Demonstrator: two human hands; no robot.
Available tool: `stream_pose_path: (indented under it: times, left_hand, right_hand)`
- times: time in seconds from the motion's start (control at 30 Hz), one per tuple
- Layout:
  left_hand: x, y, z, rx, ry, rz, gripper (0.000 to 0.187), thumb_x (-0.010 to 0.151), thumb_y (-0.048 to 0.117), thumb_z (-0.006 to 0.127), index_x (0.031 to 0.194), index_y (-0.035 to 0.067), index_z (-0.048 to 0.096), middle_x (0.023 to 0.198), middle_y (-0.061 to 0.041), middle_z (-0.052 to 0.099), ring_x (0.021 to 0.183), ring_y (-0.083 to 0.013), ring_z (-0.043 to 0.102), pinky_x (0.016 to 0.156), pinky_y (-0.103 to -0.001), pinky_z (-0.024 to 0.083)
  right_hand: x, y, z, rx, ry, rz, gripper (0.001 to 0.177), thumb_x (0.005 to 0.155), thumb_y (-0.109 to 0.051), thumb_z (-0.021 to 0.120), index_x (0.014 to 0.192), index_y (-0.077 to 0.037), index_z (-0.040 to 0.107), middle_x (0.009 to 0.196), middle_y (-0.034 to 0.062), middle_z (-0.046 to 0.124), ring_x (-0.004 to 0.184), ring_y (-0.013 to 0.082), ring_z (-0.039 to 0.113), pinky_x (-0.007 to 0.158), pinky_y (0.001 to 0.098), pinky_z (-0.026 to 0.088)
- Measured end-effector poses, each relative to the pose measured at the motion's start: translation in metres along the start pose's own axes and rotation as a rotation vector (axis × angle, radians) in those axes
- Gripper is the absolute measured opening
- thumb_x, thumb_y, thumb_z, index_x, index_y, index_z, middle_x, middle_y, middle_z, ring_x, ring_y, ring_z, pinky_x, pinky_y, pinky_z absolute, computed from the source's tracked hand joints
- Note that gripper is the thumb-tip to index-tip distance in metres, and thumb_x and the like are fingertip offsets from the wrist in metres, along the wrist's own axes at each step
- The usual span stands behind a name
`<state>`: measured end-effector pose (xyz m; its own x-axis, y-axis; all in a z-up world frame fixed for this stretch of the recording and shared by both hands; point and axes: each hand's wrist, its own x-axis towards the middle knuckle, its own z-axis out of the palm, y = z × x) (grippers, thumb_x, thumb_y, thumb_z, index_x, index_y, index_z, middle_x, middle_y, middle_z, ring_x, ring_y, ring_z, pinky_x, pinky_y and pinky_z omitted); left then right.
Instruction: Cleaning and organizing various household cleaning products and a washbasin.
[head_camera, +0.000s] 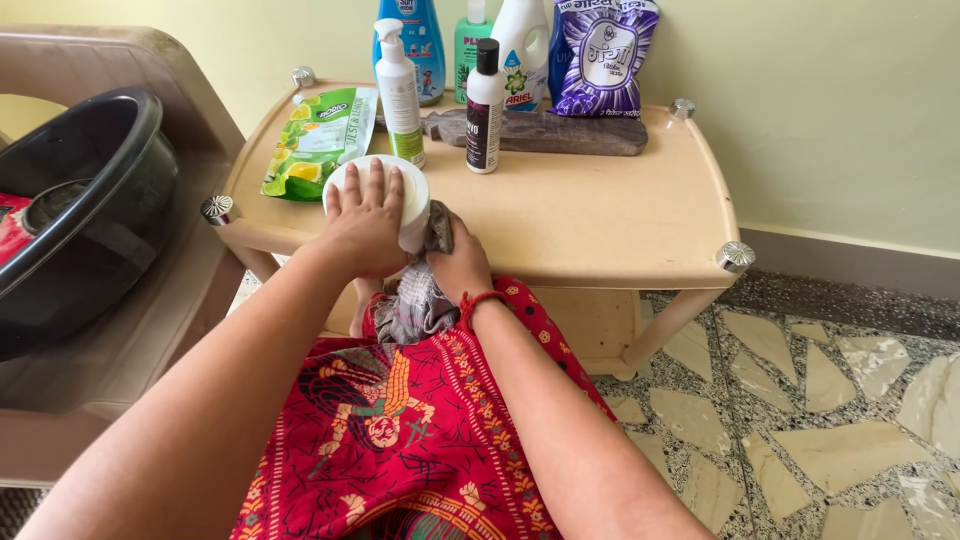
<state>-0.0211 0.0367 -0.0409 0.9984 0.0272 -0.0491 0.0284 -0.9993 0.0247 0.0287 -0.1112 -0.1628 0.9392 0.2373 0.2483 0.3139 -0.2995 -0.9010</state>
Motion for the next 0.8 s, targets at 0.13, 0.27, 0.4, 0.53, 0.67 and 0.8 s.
stream_pose_path:
  times: [0.13, 0.27, 0.4, 0.53, 0.67, 0.8]
  left_hand:
    - [0.004, -0.003, 0.003, -0.013, -0.01, 0.015, 0.124, 0.07, 0.036, 0.08, 0.163, 0.008, 0.003, 0.169, -0.026, -0.001, 0.153, -0.0525, -0.005, 0.119, -0.067, 0.004]
    - [0.003, -0.001, 0.001, 0.02, -0.004, 0.002, 0.124, 0.068, 0.029, 0.079, 0.164, 0.009, 0.003, 0.169, -0.025, 0.0, 0.154, -0.0514, -0.003, 0.12, -0.066, 0.004]
    - [-0.007, 0.007, -0.012, 0.015, -0.037, -0.016, 0.126, 0.067, 0.031, 0.081, 0.163, 0.009, 0.002, 0.169, -0.025, 0.0, 0.154, -0.0504, -0.002, 0.121, -0.064, 0.004]
    - [-0.002, 0.003, -0.006, 0.014, -0.032, -0.008, 0.125, 0.067, 0.029, 0.08, 0.163, 0.009, 0.002, 0.169, -0.026, 0.0, 0.154, -0.0515, -0.002, 0.12, -0.065, 0.005]
    - [-0.004, 0.005, -0.009, 0.007, -0.011, -0.004, 0.123, 0.069, 0.032, 0.08, 0.163, 0.009, 0.003, 0.169, -0.026, 0.001, 0.154, -0.0523, -0.002, 0.121, -0.066, 0.005]
    - [-0.011, 0.007, -0.018, 0.009, -0.058, -0.014, 0.139, 0.06, 0.036, 0.089, 0.163, 0.011, -0.002, 0.169, -0.025, -0.005, 0.154, -0.051, -0.005, 0.121, -0.064, 0.005]
  right_hand:
    - [-0.019, -0.045, -0.015, -0.033, 0.18, -0.241, 0.078, 0.082, -0.002, 0.067, 0.155, -0.014, 0.042, 0.132, 0.0217, 0.062, 0.123, 0.04, 0.058, 0.108, 0.0444, 0.045]
    - [-0.019, -0.05, -0.017, -0.034, 0.202, -0.217, 0.079, 0.081, -0.003, 0.069, 0.154, -0.016, 0.043, 0.127, 0.0209, 0.06, 0.12, 0.038, 0.06, 0.106, 0.0428, 0.048]
    - [0.002, 0.012, 0.003, -0.052, 0.038, -0.039, 0.071, 0.081, 0.0, 0.069, 0.148, -0.017, 0.049, 0.13, 0.0173, 0.064, 0.126, 0.0383, 0.06, 0.107, 0.0435, 0.046]
    - [-0.027, -0.059, -0.016, -0.063, 0.197, -0.182, 0.08, 0.083, 0.001, 0.066, 0.155, -0.024, 0.044, 0.121, 0.0187, 0.059, 0.117, 0.0389, 0.06, 0.106, 0.0428, 0.048]
    - [-0.033, -0.071, -0.022, -0.058, 0.262, -0.386, 0.082, 0.078, 0.005, 0.062, 0.153, -0.023, 0.045, 0.129, 0.0213, 0.055, 0.126, 0.0406, 0.056, 0.108, 0.0435, 0.047]
    - [0.011, 0.031, 0.009, -0.007, 0.05, -0.087, 0.074, 0.08, 0.003, 0.065, 0.149, -0.02, 0.049, 0.134, 0.0152, 0.062, 0.13, 0.0366, 0.06, 0.11, 0.0432, 0.046]
